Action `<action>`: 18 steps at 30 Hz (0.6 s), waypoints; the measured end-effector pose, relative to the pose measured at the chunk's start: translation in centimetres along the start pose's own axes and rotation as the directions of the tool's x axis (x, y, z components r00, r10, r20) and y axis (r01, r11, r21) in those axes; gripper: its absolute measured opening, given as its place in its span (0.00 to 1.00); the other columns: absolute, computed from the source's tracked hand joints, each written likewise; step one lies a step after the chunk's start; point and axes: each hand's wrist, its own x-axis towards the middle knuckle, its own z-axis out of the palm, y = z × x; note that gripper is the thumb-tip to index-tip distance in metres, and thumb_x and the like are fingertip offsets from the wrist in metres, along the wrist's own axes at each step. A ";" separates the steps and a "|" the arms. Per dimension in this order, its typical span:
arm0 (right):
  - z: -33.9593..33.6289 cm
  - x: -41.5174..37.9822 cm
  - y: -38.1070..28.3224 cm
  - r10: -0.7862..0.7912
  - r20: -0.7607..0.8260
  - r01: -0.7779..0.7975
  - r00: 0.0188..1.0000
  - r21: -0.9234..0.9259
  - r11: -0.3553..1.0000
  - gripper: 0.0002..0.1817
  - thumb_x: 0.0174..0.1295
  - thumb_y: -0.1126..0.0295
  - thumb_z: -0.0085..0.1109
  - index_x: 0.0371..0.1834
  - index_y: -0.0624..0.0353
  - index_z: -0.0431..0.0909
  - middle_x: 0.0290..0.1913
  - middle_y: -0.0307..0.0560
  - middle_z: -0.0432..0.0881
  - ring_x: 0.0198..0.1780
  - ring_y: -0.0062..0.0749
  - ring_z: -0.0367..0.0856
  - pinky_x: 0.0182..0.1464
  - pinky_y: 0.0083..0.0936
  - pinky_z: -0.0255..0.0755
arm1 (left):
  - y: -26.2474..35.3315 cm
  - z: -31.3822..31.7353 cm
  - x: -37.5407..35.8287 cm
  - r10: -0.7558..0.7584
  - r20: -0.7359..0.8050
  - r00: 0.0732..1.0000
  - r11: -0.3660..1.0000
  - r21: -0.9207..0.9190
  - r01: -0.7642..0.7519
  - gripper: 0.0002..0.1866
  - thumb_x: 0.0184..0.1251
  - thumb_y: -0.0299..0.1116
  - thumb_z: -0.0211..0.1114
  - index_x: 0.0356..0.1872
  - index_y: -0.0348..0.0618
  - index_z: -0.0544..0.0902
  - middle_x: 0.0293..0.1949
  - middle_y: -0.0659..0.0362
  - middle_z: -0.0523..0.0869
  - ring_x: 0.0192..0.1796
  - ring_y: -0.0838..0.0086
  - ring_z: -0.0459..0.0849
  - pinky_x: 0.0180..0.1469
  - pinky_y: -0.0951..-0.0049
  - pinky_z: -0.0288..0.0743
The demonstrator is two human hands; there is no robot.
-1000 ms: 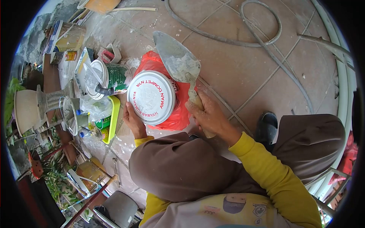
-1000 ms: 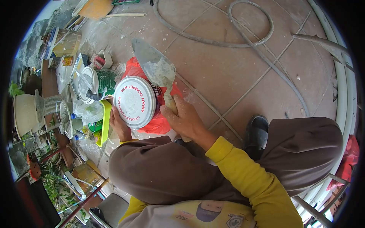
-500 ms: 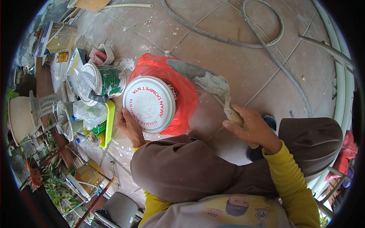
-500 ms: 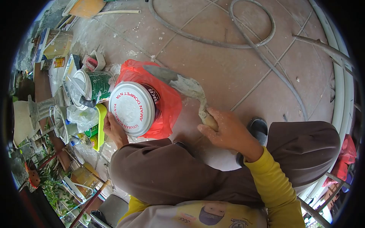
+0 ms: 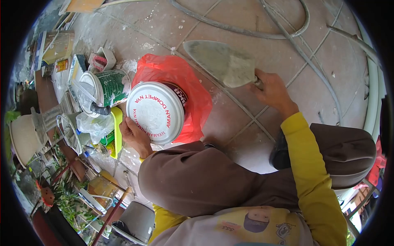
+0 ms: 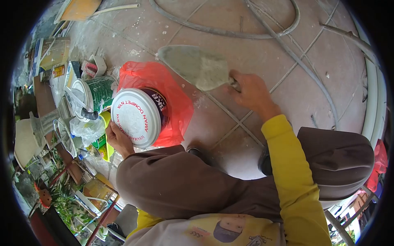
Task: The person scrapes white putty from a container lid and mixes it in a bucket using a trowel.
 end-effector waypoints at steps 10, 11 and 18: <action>0.8 0.1 -2.2 -0.086 0.058 0.050 0.995 0.457 0.888 0.33 0.54 0.58 0.71 0.59 0.60 0.69 0.40 0.48 0.84 0.36 0.39 0.83 0.40 0.37 0.75 | 3.0 -0.3 -0.6 0.135 -0.038 0.990 0.961 0.248 -0.122 0.17 0.72 0.36 0.57 0.51 0.34 0.83 0.39 0.53 0.82 0.41 0.69 0.80 0.46 0.70 0.74; 1.0 0.2 -2.6 -0.125 0.020 0.098 0.992 0.506 0.857 0.34 0.55 0.57 0.71 0.61 0.61 0.67 0.41 0.46 0.84 0.36 0.36 0.83 0.40 0.37 0.75 | 2.7 -0.7 -0.6 0.152 -0.028 0.988 0.950 0.281 -0.138 0.17 0.72 0.36 0.57 0.51 0.34 0.83 0.40 0.52 0.82 0.41 0.68 0.81 0.46 0.69 0.74; -1.8 -0.9 -4.6 0.115 0.236 -0.245 0.965 0.648 0.721 0.31 0.66 0.54 0.59 0.63 0.65 0.67 0.34 0.42 0.83 0.33 0.30 0.81 0.40 0.32 0.76 | 2.5 -0.3 -0.8 0.162 -0.004 0.987 0.965 0.209 -0.157 0.18 0.72 0.36 0.57 0.52 0.32 0.82 0.43 0.51 0.81 0.42 0.66 0.81 0.43 0.66 0.75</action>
